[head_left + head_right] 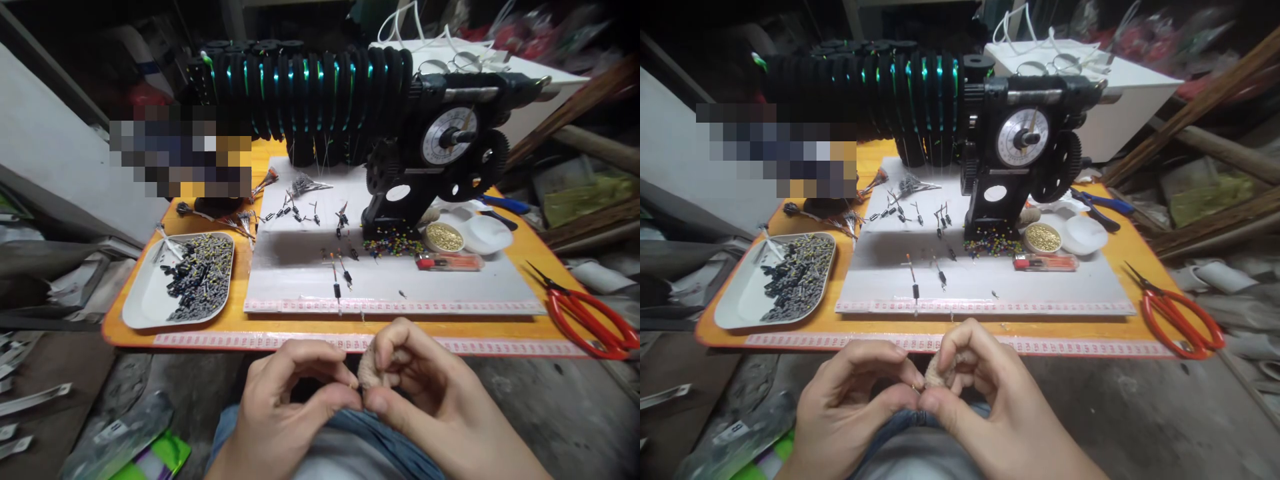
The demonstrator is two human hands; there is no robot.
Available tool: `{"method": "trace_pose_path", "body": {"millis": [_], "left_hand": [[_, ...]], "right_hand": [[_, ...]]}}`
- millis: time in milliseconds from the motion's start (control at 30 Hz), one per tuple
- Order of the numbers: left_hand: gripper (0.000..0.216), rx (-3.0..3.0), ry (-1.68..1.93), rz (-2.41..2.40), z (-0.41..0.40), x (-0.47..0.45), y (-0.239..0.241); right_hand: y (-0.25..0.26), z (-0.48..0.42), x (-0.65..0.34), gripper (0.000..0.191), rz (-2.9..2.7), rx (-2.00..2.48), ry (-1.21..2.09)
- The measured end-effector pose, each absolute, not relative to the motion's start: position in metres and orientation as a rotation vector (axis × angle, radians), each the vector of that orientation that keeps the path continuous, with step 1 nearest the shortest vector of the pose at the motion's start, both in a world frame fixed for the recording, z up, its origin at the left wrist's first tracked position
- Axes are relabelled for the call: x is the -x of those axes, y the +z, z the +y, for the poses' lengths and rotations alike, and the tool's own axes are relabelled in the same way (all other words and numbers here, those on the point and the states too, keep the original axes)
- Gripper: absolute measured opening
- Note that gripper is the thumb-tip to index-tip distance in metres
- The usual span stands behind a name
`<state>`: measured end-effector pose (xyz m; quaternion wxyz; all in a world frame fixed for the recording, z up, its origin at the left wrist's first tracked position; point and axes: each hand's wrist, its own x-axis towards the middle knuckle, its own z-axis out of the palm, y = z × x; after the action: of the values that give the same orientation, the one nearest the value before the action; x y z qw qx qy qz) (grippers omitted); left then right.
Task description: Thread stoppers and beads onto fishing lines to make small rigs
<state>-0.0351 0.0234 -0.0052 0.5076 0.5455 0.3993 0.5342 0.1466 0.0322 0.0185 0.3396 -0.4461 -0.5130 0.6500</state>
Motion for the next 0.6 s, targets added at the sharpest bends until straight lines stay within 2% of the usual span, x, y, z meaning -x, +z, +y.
{"method": "trace_pose_path", "body": {"millis": [300,467,600], "left_hand": [[0.037,-1.56,1.223,0.937,0.027,0.041,-0.001],[0.046,-2.039,1.076,0.787,0.039,0.051,0.009],[0.047,-2.362,0.927,0.618,0.048,0.053,0.015]], "right_hand": [[0.02,0.034,-0.147,0.021,-1.337,1.145,1.743],[0.021,0.041,-0.149,0.02,-1.388,1.133,1.729],[0.018,0.046,-0.151,0.011,-1.492,1.132,1.696]]}}
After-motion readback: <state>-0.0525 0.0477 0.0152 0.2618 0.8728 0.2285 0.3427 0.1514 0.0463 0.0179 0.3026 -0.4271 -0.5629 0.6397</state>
